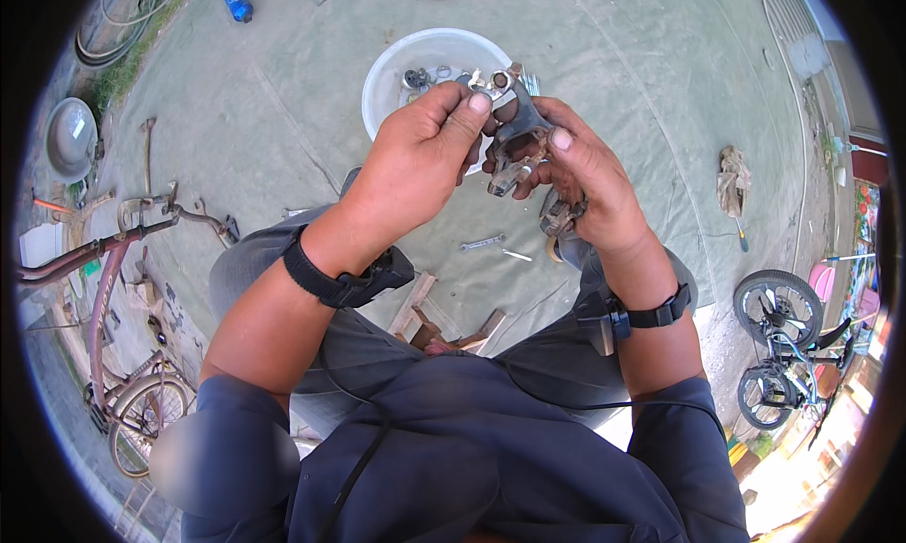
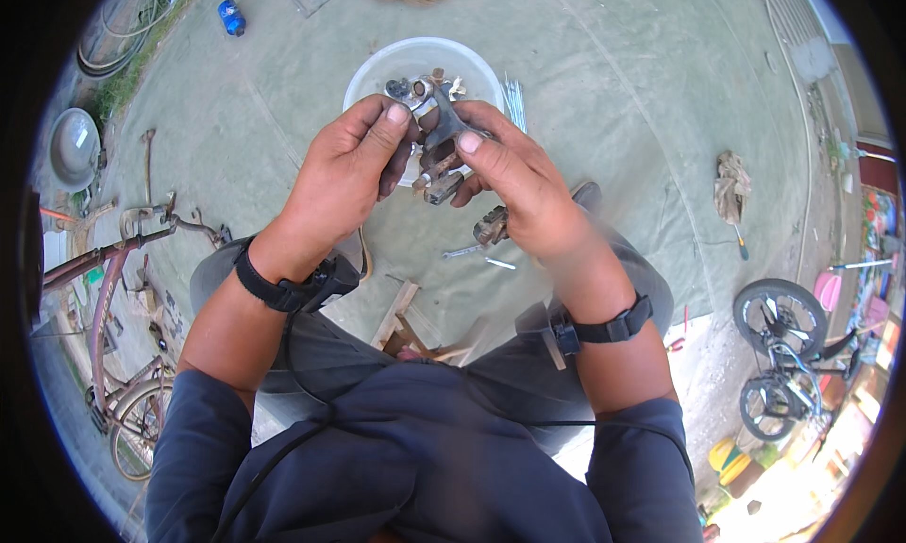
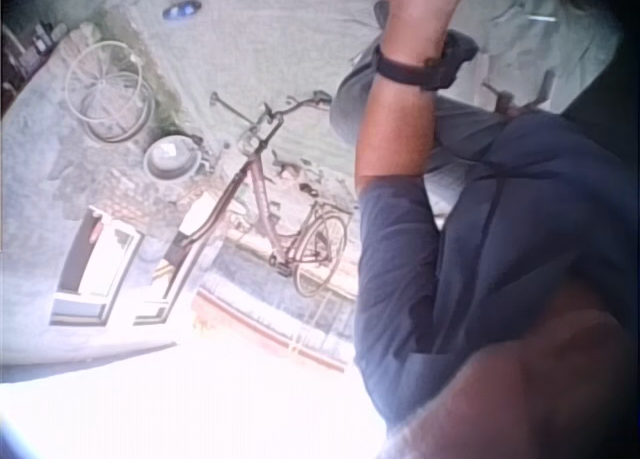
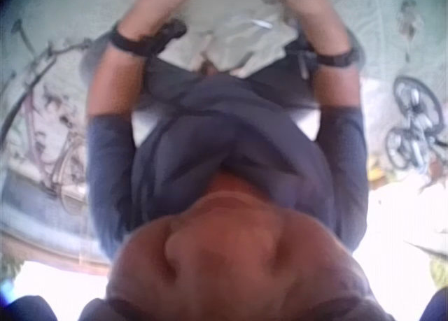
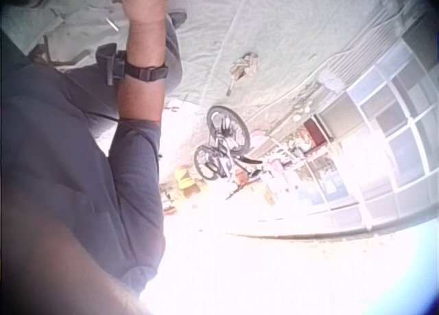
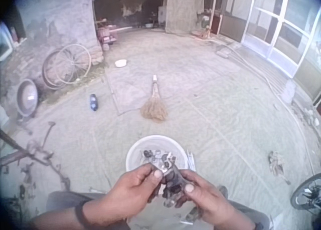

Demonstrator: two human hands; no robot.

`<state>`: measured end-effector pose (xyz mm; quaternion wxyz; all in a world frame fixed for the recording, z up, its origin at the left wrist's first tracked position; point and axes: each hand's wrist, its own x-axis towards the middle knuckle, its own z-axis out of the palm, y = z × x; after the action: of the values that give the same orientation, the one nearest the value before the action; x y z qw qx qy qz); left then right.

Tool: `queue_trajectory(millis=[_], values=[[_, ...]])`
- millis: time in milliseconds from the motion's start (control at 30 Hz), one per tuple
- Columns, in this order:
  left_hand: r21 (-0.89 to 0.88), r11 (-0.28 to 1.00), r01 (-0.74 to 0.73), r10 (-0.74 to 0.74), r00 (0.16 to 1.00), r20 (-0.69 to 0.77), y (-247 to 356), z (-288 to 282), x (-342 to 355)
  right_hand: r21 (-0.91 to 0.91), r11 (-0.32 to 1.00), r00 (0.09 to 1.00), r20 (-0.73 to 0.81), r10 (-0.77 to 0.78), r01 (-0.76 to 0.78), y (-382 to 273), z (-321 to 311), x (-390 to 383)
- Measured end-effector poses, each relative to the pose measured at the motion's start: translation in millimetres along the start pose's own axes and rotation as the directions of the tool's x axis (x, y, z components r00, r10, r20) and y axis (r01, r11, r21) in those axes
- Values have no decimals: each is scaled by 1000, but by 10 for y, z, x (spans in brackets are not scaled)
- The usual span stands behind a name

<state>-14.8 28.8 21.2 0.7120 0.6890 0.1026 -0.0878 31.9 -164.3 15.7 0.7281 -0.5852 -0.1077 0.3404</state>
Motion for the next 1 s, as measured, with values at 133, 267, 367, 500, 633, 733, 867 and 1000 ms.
queue_trajectory(millis=[133, 267, 367, 500, 633, 733, 867, 1000], values=[[-44, 999, -11, 10, 1000, -4, -37, -14, -1, -56, 998, 999, 0, -33, 33, -16, 19, -15], [97, 985, -141, 148, 986, -71, -132, 31, -19, -109, 993, 999, -4, -51, 50, -14, 51, -16], [413, 853, -321, 373, 926, -51, -185, 51, -33, -32, 991, 989, -69, -134, 132, 5, 74, 10], [619, 703, -352, 404, 913, 60, -214, 85, -52, 81, 987, 986, -108, -131, 140, 35, 122, 21], [547, 811, -209, 218, 975, 49, -266, 240, -75, 70, 985, 986, -66, -153, 158, 51, 139, 42], [609, 748, -264, 304, 952, 38, -283, 232, -44, 67, 980, 982, -57, -183, 186, 57, 117, 64], [547, 809, -217, 217, 974, 65, -280, 130, -56, 52, 977, 978, -60, -202, 205, 59, 56, 63], [461, 862, -212, 215, 976, 46, -281, 102, -51, 67, 977, 977, -81, -196, 202, 54, -10, 68]])
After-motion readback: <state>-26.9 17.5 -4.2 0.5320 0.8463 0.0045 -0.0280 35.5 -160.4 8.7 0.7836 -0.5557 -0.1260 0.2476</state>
